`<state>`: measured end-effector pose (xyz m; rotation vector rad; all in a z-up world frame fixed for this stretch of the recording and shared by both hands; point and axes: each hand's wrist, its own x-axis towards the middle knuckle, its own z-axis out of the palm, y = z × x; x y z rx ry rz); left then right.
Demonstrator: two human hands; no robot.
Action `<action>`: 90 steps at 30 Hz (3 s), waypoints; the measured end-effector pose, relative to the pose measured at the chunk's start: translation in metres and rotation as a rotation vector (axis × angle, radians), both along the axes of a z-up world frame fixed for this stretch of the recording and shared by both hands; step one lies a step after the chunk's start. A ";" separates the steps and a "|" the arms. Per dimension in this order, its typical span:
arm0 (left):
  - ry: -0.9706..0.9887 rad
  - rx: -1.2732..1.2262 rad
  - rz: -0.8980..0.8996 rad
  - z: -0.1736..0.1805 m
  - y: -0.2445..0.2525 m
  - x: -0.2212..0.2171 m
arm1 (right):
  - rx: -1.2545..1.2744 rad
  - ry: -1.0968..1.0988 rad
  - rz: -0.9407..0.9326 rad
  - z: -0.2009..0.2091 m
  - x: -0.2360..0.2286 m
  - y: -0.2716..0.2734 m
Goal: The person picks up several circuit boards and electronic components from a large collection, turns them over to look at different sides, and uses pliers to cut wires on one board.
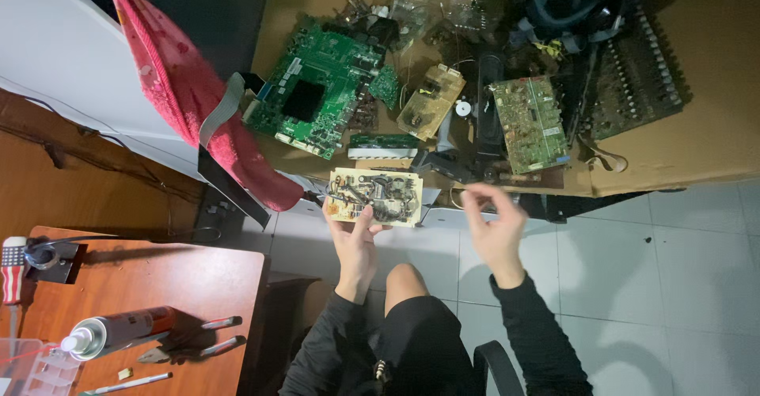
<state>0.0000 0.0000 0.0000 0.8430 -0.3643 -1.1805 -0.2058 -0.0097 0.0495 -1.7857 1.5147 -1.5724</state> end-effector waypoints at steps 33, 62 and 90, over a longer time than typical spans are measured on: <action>-0.189 0.013 -0.061 -0.008 0.017 0.003 | 0.105 0.336 -0.269 0.043 -0.065 -0.034; -0.162 0.012 -0.107 -0.014 0.033 -0.023 | 0.100 -1.151 0.306 -0.008 -0.144 -0.018; -0.153 0.080 -0.077 -0.014 0.021 -0.030 | -0.122 0.473 -0.143 0.035 0.024 -0.043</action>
